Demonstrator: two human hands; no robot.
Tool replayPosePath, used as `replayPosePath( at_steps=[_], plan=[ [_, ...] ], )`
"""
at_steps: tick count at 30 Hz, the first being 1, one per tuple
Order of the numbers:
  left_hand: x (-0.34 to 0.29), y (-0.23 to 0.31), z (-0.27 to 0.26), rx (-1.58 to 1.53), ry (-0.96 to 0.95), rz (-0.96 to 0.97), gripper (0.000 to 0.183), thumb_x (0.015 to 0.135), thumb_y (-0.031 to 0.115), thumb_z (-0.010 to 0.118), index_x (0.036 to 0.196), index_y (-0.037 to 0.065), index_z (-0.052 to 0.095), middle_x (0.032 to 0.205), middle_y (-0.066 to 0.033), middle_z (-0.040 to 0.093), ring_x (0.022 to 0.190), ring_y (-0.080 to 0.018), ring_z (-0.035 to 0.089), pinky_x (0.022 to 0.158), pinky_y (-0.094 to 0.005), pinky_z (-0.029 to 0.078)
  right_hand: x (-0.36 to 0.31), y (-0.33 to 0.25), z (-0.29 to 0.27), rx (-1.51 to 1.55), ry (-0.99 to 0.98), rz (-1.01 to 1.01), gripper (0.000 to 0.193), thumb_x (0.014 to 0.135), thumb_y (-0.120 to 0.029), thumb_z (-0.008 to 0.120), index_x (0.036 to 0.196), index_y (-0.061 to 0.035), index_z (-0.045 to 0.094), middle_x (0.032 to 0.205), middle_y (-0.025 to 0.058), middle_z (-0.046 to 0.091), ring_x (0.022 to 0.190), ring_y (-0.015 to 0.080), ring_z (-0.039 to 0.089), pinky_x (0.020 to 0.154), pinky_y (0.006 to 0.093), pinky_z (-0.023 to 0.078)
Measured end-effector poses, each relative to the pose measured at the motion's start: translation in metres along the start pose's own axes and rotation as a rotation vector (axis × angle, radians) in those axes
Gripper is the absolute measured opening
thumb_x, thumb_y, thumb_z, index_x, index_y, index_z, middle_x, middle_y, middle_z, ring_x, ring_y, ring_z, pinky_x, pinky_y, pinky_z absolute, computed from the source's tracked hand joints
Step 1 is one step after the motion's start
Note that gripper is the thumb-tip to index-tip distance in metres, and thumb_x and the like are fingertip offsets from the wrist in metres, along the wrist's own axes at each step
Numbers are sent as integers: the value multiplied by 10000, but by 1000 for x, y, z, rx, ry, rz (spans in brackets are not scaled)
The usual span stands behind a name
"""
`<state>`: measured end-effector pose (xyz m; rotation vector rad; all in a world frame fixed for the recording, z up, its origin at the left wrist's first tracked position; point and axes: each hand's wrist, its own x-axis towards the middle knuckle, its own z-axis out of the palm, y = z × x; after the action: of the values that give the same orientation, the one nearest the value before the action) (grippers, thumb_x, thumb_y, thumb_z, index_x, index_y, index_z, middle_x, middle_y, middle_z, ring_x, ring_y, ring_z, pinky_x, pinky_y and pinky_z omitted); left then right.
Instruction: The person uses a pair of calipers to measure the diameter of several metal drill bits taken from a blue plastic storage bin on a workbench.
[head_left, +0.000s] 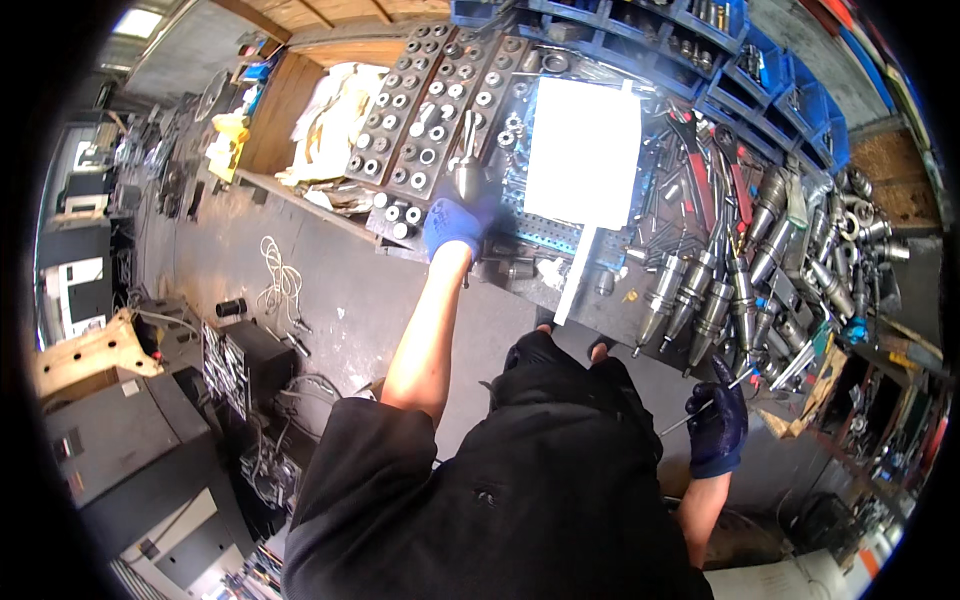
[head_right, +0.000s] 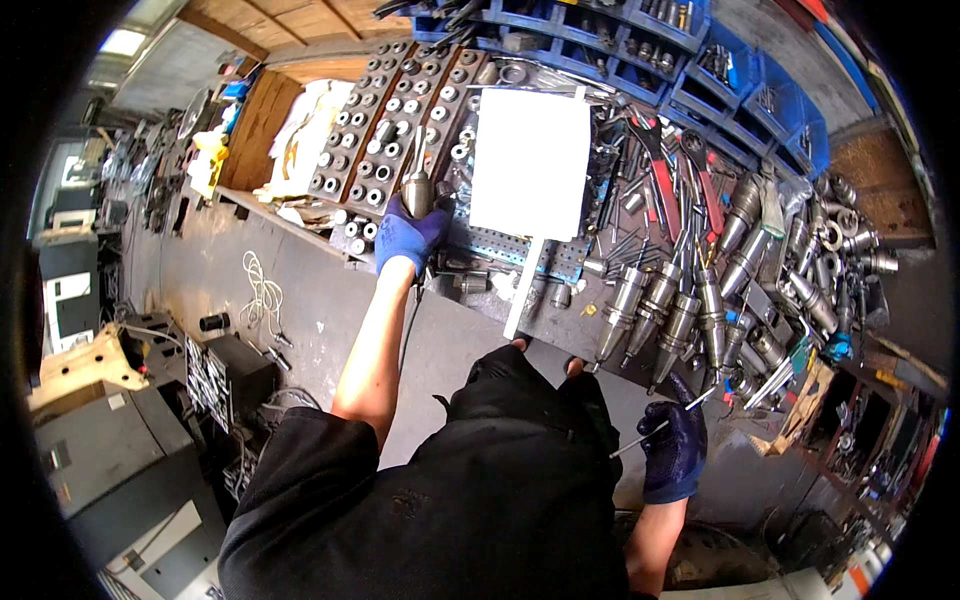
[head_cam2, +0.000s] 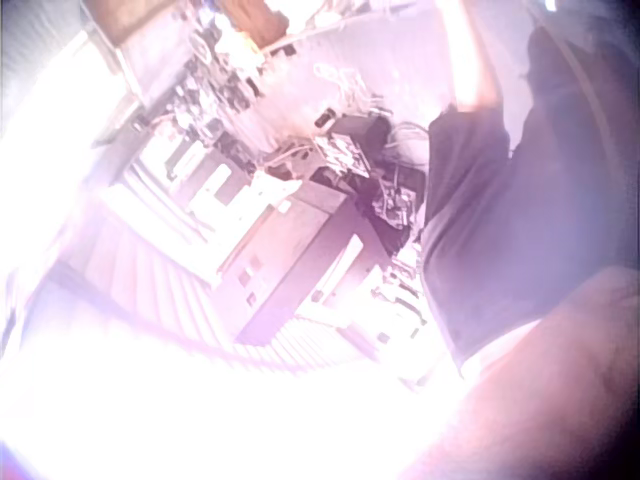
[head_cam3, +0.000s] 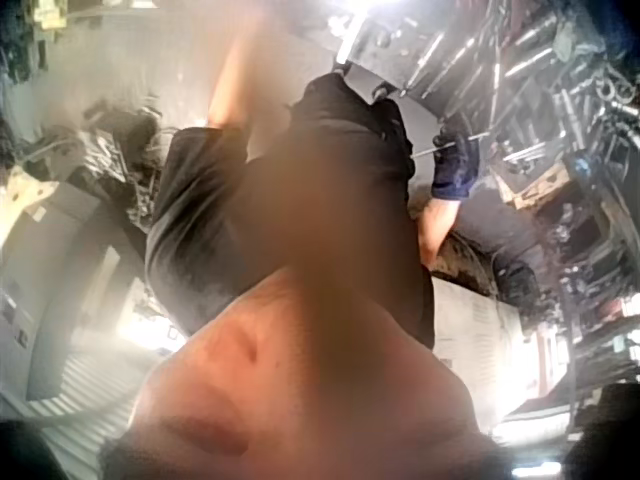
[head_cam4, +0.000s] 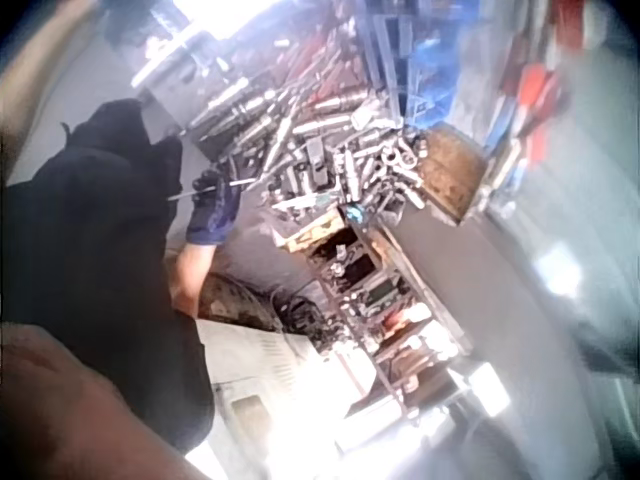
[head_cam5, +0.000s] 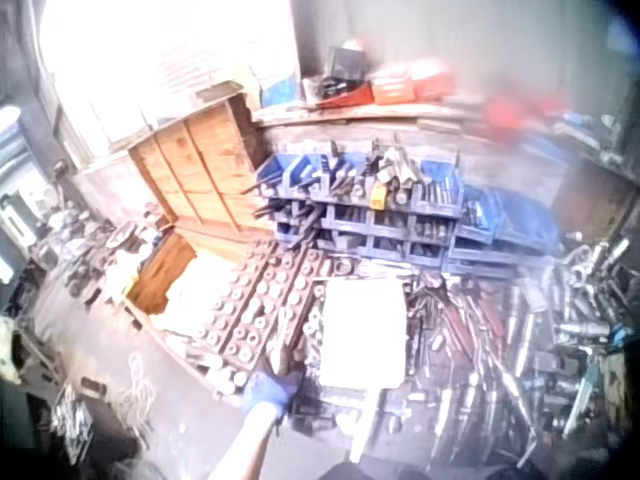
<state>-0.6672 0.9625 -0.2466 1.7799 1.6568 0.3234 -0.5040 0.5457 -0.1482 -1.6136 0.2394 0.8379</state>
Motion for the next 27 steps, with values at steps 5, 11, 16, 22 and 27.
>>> replayPosePath(
  at_steps=[5, 11, 16, 22, 27],
  plan=[
    [22, -5, 16, 137, 12, -3, 667, 713, 414, 816, 1199, -5, 632, 1112, -271, 710, 1058, -417, 687, 915, -461, 535, -11, -4, 11, -7, -33, -14, 557, 968, -266, 605, 1449, -2, 511, 842, 49, 645, 678, 159, 601, 596, 258, 475],
    [10, 7, 21, 242, 158, 135, 635, 719, 446, 814, 1149, 8, 654, 1107, -266, 679, 1026, -435, 672, 902, -489, 536, -4, -7, 23, -94, 28, -1, 499, 963, -298, 569, 1390, -40, 580, 814, 37, 679, 635, 106, 621, 491, 218, 409],
    [14, 9, 11, 246, 101, 201, 609, 764, 451, 774, 1173, 16, 656, 1109, -271, 688, 1035, -429, 675, 912, -484, 536, 4, -11, 30, -106, 14, 1, 483, 970, -287, 566, 1388, -44, 588, 822, 41, 690, 647, 107, 632, 498, 216, 413],
    [-3, 23, -7, 302, 47, 189, 612, 803, 452, 718, 1227, 14, 659, 1149, -261, 697, 1034, -406, 696, 917, -463, 548, 13, -13, 29, -90, -89, 18, 522, 1005, -337, 551, 1440, -47, 540, 884, 69, 678, 735, 155, 655, 515, 229, 433],
    [-8, 12, -15, 247, 58, 277, 555, 815, 375, 727, 1228, 7, 669, 1141, -239, 706, 1032, -388, 698, 918, -445, 549, 15, -21, 33, -152, -75, 14, 472, 1021, -322, 521, 1405, -53, 572, 926, 130, 728, 737, 184, 701, 577, 255, 480]
  ],
)
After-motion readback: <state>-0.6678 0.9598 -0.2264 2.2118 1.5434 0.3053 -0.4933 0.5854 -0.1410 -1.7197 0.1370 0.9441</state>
